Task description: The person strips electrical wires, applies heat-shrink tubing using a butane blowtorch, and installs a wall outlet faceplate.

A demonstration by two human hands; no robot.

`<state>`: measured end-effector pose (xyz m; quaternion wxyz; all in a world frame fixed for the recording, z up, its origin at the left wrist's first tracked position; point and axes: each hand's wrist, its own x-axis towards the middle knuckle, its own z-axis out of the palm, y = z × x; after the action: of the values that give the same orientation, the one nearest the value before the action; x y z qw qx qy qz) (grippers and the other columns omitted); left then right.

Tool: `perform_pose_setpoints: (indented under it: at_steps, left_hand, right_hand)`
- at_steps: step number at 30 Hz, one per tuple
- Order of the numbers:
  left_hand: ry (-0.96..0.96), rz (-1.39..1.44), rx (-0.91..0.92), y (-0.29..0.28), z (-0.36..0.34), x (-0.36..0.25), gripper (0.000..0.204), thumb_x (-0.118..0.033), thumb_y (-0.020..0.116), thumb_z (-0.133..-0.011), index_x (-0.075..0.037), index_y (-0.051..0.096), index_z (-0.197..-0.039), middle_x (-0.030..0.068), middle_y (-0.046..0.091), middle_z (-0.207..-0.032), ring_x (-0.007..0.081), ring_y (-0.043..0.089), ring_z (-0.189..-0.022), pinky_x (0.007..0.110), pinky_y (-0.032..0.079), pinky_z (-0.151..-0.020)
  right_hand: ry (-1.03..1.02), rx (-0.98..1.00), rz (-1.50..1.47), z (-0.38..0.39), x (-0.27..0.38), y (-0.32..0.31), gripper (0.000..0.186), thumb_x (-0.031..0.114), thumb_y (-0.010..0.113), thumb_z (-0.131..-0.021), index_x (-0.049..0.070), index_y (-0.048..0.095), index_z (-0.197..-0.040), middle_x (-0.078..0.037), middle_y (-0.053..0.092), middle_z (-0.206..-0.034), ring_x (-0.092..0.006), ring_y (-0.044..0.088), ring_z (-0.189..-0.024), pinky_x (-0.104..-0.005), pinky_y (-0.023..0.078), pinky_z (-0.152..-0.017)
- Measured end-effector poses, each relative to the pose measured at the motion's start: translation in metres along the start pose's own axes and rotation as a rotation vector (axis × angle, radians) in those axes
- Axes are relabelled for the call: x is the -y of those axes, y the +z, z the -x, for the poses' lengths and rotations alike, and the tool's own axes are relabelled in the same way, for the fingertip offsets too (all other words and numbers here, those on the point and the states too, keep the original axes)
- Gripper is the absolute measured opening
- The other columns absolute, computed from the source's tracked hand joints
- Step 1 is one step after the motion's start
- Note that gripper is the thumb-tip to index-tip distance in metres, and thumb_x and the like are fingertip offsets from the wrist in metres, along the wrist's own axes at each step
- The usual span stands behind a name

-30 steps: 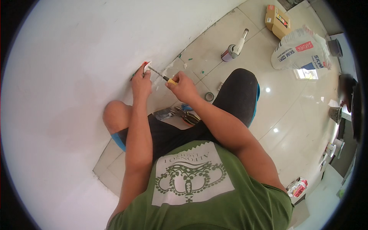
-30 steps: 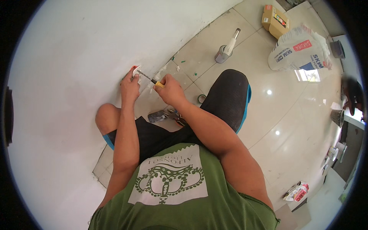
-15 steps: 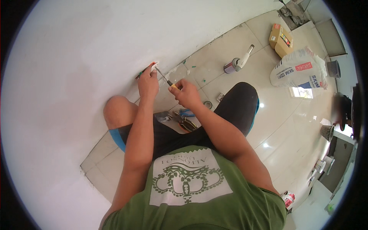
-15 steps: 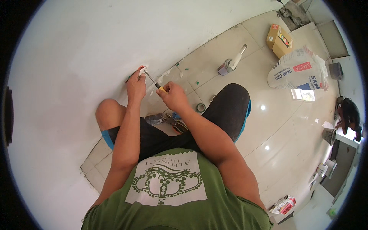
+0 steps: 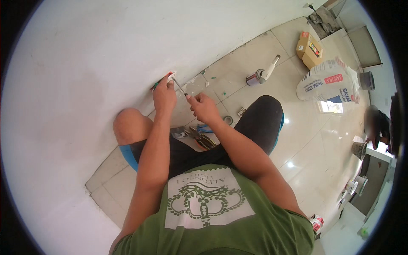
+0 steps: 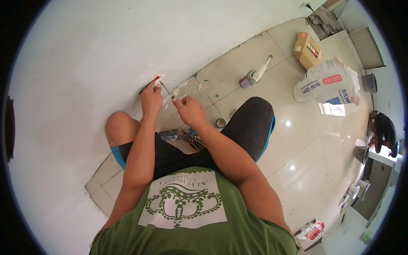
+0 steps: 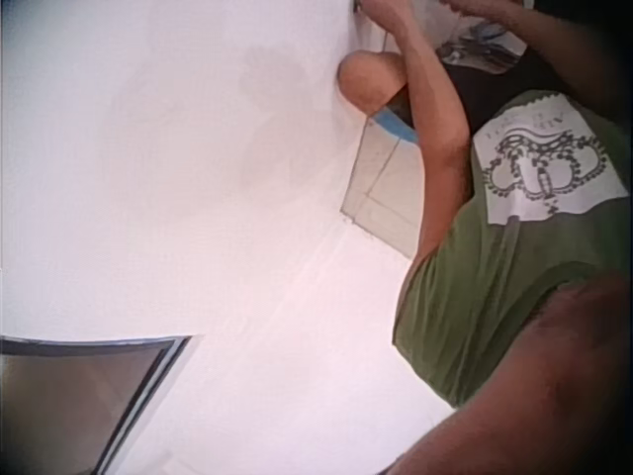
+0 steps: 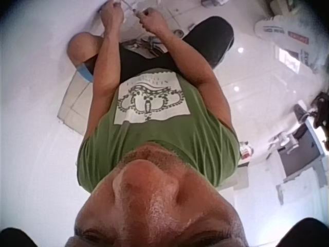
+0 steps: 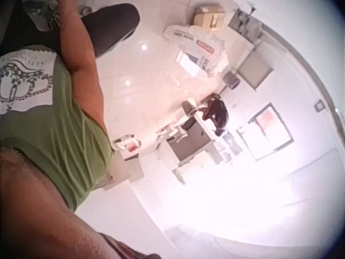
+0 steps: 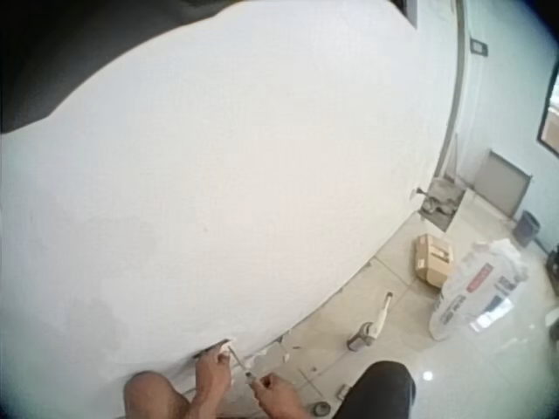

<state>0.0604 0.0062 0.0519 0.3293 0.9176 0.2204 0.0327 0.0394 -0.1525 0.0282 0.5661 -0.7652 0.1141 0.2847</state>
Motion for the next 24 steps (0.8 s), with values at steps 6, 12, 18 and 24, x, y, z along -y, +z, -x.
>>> perform_pose_setpoints:
  at_steps: [6,12,18,24]
  left_hand:
    - [0.021,0.004,-0.003,0.000,0.000,0.002,0.036,-0.018,0.056,-0.097,-0.015,0.063,-0.133,0.0205,0.070,-0.099,0.0375,0.065,-0.095,0.045,0.047,-0.091]
    - [0.022,0.038,-0.033,0.005,-0.003,0.010,0.036,-0.018,0.056,-0.097,-0.016,0.063,-0.133,0.0190,0.069,-0.094,0.0366,0.065,-0.093,0.044,0.046,-0.094]
    - [-0.023,0.036,0.022,0.002,0.001,0.000,0.037,-0.018,0.056,-0.097,-0.016,0.063,-0.133,0.0169,0.068,-0.089,0.0345,0.065,-0.092,0.043,0.045,-0.097]
    - [0.024,0.024,-0.066,0.008,-0.002,0.013,0.037,-0.018,0.056,-0.097,-0.017,0.063,-0.133,0.0175,0.069,-0.092,0.0342,0.065,-0.093,0.044,0.046,-0.094]
  right_hand:
    - [-0.227,-0.051,0.243,0.004,-0.002,-0.004,0.046,0.045,0.068,-0.089,-0.001,0.065,-0.091,-0.021,0.069,-0.082,-0.0373,0.068,-0.079,-0.0441,0.052,-0.072]
    - [-0.162,-0.043,0.178,0.005,0.001,-0.002,0.050,0.048,0.067,-0.089,-0.002,0.066,-0.093,-0.023,0.069,-0.084,-0.0389,0.067,-0.081,-0.0467,0.051,-0.073]
    - [-0.147,-0.025,0.189,-0.005,-0.009,-0.002,0.050,0.049,0.066,-0.090,-0.002,0.066,-0.092,-0.021,0.069,-0.082,-0.0353,0.069,-0.077,-0.0450,0.052,-0.072]
    - [-0.001,0.113,0.018,0.011,0.014,-0.003,0.042,0.042,0.064,-0.094,0.000,0.064,-0.095,-0.008,0.064,-0.072,-0.0155,0.059,-0.058,-0.0323,0.047,-0.051]
